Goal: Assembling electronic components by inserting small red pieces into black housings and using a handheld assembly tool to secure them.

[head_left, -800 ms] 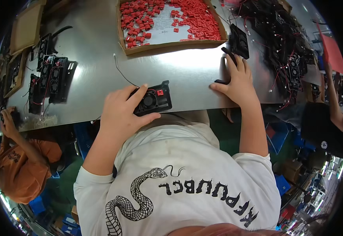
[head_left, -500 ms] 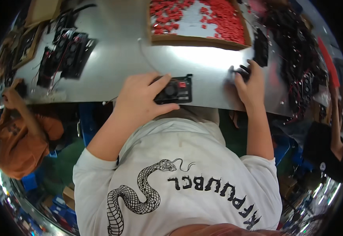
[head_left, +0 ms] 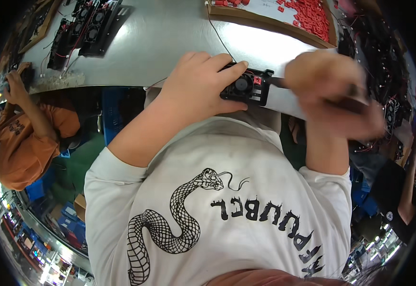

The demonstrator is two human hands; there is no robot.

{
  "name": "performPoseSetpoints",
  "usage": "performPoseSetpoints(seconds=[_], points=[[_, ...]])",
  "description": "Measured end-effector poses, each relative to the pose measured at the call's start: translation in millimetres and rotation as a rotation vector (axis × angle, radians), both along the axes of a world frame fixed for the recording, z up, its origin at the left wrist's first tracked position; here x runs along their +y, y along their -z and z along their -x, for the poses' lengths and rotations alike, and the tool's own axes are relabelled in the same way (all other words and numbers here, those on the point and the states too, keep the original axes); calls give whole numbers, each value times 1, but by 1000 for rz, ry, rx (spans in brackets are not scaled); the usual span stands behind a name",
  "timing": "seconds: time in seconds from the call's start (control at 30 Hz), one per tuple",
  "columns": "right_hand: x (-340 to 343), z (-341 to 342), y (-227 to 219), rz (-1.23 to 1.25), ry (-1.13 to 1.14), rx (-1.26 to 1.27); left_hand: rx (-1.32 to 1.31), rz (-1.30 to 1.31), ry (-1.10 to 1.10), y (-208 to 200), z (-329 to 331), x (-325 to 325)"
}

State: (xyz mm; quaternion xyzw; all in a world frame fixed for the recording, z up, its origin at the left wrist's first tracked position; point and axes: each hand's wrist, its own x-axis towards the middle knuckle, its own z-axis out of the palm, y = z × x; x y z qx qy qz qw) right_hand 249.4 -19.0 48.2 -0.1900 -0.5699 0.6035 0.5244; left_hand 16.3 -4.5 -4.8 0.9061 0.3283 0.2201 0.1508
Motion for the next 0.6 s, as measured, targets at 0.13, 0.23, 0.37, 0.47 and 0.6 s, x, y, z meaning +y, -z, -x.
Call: performPoseSetpoints(seconds=[0.13,0.23,0.37,0.47,0.6], points=[[16,-11,-18,2,-51,-53,-28,-7,9,3,3,4],[26,-13,-3,-296,-341,262,5,10,4,0,3,1],[9,-11,32,81,-121,165,42,43,-2,2,1,15],[11,-11,-15,-106,-10,32,18,41,-24,0,5,-1],[0,-12,-4,-93,88,112,27,-13,-69,-1,1,-6]])
